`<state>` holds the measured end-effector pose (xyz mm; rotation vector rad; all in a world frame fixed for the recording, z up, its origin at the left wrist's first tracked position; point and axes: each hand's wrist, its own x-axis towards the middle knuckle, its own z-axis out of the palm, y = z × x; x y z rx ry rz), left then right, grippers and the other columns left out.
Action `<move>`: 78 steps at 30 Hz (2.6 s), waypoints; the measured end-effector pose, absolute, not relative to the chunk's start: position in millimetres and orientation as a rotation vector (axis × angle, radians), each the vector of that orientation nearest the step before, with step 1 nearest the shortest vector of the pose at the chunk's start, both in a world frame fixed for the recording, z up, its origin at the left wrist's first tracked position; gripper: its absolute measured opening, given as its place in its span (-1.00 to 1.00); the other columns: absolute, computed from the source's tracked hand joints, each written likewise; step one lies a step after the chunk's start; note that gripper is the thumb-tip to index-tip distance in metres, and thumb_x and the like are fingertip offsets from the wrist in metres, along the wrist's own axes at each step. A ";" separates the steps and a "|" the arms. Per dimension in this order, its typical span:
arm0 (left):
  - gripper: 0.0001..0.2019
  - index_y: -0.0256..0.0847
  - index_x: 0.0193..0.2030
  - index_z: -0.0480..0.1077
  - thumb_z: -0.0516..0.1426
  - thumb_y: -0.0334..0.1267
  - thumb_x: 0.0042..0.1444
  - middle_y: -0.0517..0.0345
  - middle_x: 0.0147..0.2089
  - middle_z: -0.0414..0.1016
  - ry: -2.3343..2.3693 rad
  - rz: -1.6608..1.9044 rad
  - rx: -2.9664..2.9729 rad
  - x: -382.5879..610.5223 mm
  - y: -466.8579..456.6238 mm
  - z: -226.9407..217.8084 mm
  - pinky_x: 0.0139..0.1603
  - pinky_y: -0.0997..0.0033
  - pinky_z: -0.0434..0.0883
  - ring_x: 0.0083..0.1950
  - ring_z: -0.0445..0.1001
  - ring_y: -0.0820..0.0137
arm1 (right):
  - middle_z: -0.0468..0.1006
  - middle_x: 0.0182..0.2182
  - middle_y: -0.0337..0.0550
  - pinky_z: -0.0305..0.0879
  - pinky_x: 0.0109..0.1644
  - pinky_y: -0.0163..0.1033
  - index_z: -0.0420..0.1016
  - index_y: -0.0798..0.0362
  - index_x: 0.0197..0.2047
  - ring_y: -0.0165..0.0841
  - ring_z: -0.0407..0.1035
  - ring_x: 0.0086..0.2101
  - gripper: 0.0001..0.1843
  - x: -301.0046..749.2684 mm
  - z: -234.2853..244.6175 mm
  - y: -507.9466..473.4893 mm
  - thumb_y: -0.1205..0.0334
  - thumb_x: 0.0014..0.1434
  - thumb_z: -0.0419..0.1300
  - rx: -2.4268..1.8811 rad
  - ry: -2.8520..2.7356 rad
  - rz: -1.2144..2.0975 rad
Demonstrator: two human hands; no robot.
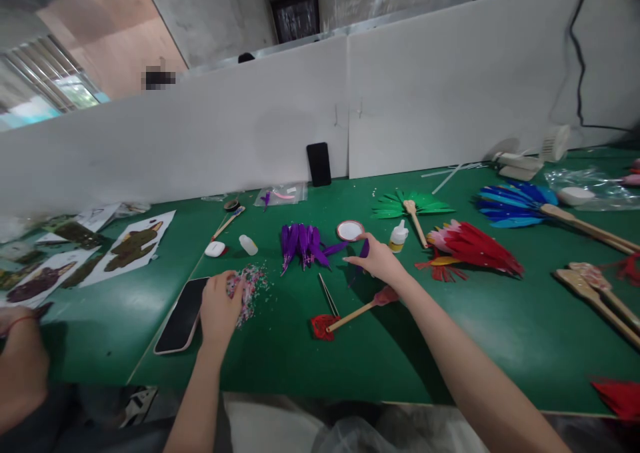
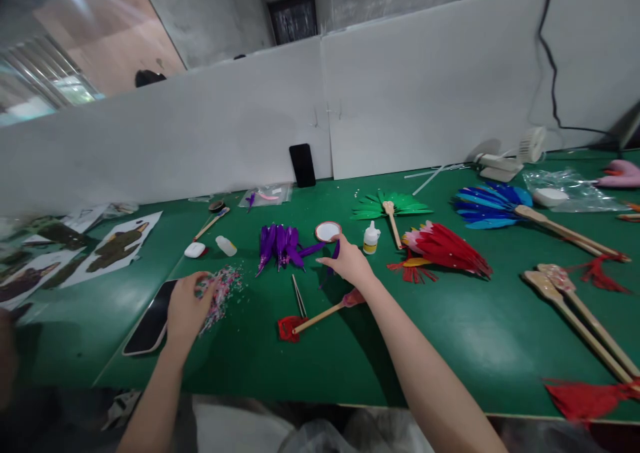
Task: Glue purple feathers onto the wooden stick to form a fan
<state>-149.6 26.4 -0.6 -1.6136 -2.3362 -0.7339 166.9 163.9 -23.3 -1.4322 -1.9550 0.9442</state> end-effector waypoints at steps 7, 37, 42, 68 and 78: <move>-0.73 -0.24 -0.12 0.34 -0.04 -0.17 0.16 0.00 -0.20 0.43 -2.243 -0.899 -1.928 -109.9 35.8 -1.0 -0.09 0.25 0.30 -0.14 0.37 0.26 | 0.45 -0.63 -0.18 0.14 -0.49 -0.34 0.38 0.08 -0.34 -0.33 0.38 -0.58 -0.60 169.4 -17.3 166.6 -0.09 0.19 -0.02 -1.462 -2.027 0.791; -0.70 -0.19 0.06 0.16 -0.12 -0.28 0.19 0.10 -0.43 0.47 -2.379 -0.125 -2.678 76.2 -17.8 -8.2 -0.53 0.47 0.12 -0.43 0.46 0.31 | 0.19 -0.69 -0.38 -0.01 -0.55 -0.36 0.30 0.08 -0.33 -0.50 0.07 -0.66 -0.69 211.7 28.5 153.7 -0.01 0.20 -0.01 -1.148 -1.267 0.153; -0.71 -0.12 -0.02 0.22 -0.14 -0.08 0.23 0.19 -0.42 0.47 -2.360 -0.565 -2.717 59.0 3.7 4.8 -0.49 0.50 0.15 -0.45 0.43 0.40 | 0.31 -0.72 -0.31 -0.04 -0.56 -0.37 0.29 0.05 -0.56 -0.47 0.21 -0.65 -0.56 212.5 -5.4 128.2 -0.16 0.05 0.11 -1.382 -1.913 0.379; -0.66 -0.25 -0.37 0.29 -0.20 -0.16 0.25 0.07 -0.39 0.39 -2.116 -0.475 -2.401 18.7 99.6 -15.6 -0.42 0.47 0.16 -0.35 0.37 0.39 | 0.55 -0.47 -0.04 -0.06 -0.47 -0.29 0.35 0.07 -0.41 -0.27 0.44 -0.43 -0.64 191.7 -24.1 109.6 0.14 0.29 -0.14 -1.698 -2.430 0.405; -0.65 -0.25 -0.37 0.27 -0.06 0.03 0.13 0.21 -0.51 0.34 -2.227 -1.024 -3.246 39.3 80.5 -6.4 -0.48 0.50 0.19 -0.49 0.31 0.46 | 0.41 -0.55 -0.21 0.04 -0.44 -0.34 0.20 0.03 -0.45 -0.39 0.31 -0.51 -0.66 186.4 -21.6 104.8 0.14 0.30 -0.20 -1.542 -2.220 0.519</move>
